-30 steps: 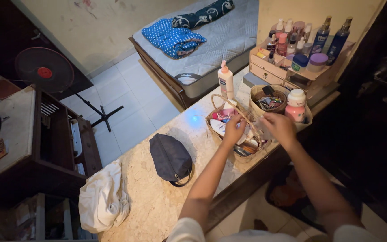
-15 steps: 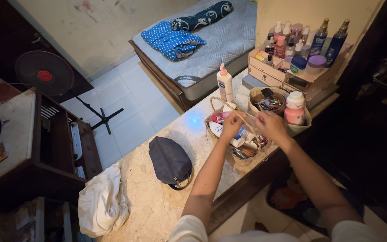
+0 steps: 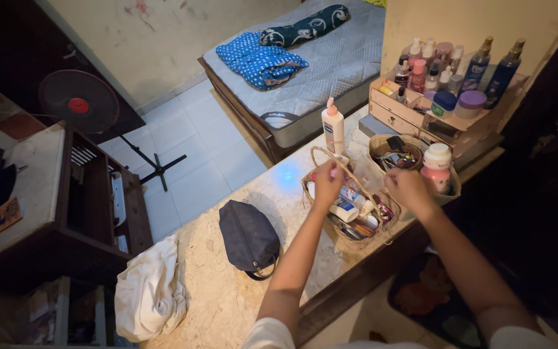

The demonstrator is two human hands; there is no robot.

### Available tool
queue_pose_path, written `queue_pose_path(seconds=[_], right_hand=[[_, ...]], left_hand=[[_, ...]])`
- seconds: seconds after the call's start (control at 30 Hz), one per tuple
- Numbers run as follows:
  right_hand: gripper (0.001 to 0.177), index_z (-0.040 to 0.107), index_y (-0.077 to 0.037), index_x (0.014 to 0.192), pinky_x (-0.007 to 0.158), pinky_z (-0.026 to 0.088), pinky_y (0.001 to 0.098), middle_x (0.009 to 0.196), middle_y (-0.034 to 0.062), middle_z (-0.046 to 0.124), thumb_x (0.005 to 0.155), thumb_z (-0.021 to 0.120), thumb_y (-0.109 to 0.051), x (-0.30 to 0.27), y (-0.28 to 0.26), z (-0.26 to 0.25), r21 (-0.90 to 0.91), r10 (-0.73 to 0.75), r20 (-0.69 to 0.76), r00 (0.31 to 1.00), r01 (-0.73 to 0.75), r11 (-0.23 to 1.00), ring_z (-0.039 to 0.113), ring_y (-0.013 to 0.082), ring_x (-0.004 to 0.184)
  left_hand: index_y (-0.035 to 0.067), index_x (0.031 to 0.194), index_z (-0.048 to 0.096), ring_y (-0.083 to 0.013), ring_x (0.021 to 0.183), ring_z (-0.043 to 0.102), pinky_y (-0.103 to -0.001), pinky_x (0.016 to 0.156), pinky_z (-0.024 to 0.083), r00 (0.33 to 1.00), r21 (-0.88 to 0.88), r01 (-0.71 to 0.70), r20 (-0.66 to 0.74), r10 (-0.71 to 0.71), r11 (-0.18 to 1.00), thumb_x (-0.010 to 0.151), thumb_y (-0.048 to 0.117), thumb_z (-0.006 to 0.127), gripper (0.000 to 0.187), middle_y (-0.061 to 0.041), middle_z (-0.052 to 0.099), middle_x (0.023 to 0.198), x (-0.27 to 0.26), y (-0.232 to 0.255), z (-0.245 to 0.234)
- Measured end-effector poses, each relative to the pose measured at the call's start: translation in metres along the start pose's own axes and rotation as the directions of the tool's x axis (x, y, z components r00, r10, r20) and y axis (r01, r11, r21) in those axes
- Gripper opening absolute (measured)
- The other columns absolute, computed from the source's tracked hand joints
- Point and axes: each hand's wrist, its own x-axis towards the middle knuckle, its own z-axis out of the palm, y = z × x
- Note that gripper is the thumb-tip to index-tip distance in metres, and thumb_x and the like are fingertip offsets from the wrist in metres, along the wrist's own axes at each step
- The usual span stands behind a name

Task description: Organizing personal care products and clothes by moving them between a closet and a vanity table.

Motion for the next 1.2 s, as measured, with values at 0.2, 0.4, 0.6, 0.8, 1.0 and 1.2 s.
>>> queue_pose_path(seconds=[0.2, 0.4, 0.6, 0.8, 1.0, 1.2], right_hand=[[0.023, 0.076, -0.015, 0.111, 0.081, 0.057, 0.0497, 0.091, 0.0162, 0.077, 0.099, 0.066, -0.032, 0.142, -0.01, 0.016, 0.16, -0.189, -0.183, 0.965, 0.219, 0.962, 0.073, 0.0393, 0.091], [0.109, 0.039, -0.008, 0.157, 0.058, 0.062, 0.0384, 0.139, 0.0274, 0.06, 0.068, 0.091, -0.043, 0.273, -0.021, 0.095, 0.434, -0.1, 0.355, 0.93, -0.069, 0.898, 0.068, 0.0396, 0.108], [0.094, 0.06, -0.027, 0.139, 0.102, 0.054, 0.0443, 0.127, 0.0067, 0.072, 0.056, 0.087, -0.062, 0.304, -0.028, 0.118, 0.205, -0.129, 0.361, 0.923, 0.056, 0.977, 0.065, 0.0304, 0.12], [0.089, 0.059, -0.016, 0.142, 0.1, 0.053, 0.046, 0.126, 0.0157, 0.073, 0.069, 0.075, -0.066, 0.288, -0.023, 0.086, -0.041, 0.004, 0.273, 0.962, 0.007, 0.999, 0.067, 0.0337, 0.119], [0.099, 0.055, -0.005, 0.138, 0.106, 0.047, 0.051, 0.136, 0.0228, 0.067, 0.072, 0.067, -0.078, 0.283, 0.031, 0.029, -0.094, 0.07, 0.307, 0.949, -0.043, 0.995, 0.061, 0.039, 0.128], [0.091, 0.056, 0.021, 0.128, 0.04, 0.062, 0.0365, 0.094, 0.0298, 0.073, 0.071, 0.081, -0.046, 0.284, 0.053, 0.027, -0.033, 0.196, 0.39, 0.9, -0.199, 0.98, 0.073, 0.0323, 0.052]], left_hand=[[0.009, 0.091, 0.073, -0.0374, 0.099, 0.068, -0.048, 0.093, 0.053, 0.925, 0.271, -0.284, 0.329, 0.189, 0.92, 0.086, 0.031, 0.067, 0.023, -0.015, 0.071, 0.09, -0.032, -0.004, 0.034], [0.005, 0.108, 0.072, -0.0511, 0.107, 0.065, -0.059, 0.097, 0.051, 0.914, 0.135, -0.185, 0.386, 0.12, 0.973, 0.091, 0.024, 0.06, 0.028, -0.028, 0.07, 0.106, -0.034, 0.048, 0.012], [0.023, 0.107, 0.074, -0.0289, 0.095, 0.07, -0.039, 0.086, 0.057, 0.999, 0.028, 0.038, -0.001, -0.038, 0.999, 0.094, 0.015, 0.06, 0.02, -0.005, 0.073, 0.093, -0.027, 0.006, -0.016], [0.019, 0.106, 0.075, -0.0224, 0.087, 0.07, -0.032, 0.08, 0.058, 0.953, -0.03, 0.215, -0.211, -0.216, 0.976, 0.094, 0.011, 0.061, 0.02, -0.006, 0.075, 0.088, -0.028, -0.009, -0.045], [0.013, 0.113, 0.071, -0.0376, 0.11, 0.066, -0.046, 0.1, 0.052, 0.998, 0.202, 0.015, -0.057, -0.003, 0.979, 0.084, 0.008, 0.069, 0.03, -0.015, 0.07, 0.107, -0.005, -0.046, -0.021], [0.016, 0.125, 0.065, -0.0379, 0.122, 0.06, -0.049, 0.107, 0.047, 0.961, 0.611, -0.168, 0.277, -0.01, 0.774, 0.071, 0.032, 0.081, 0.058, -0.012, 0.067, 0.125, 0.012, -0.065, 0.001]])
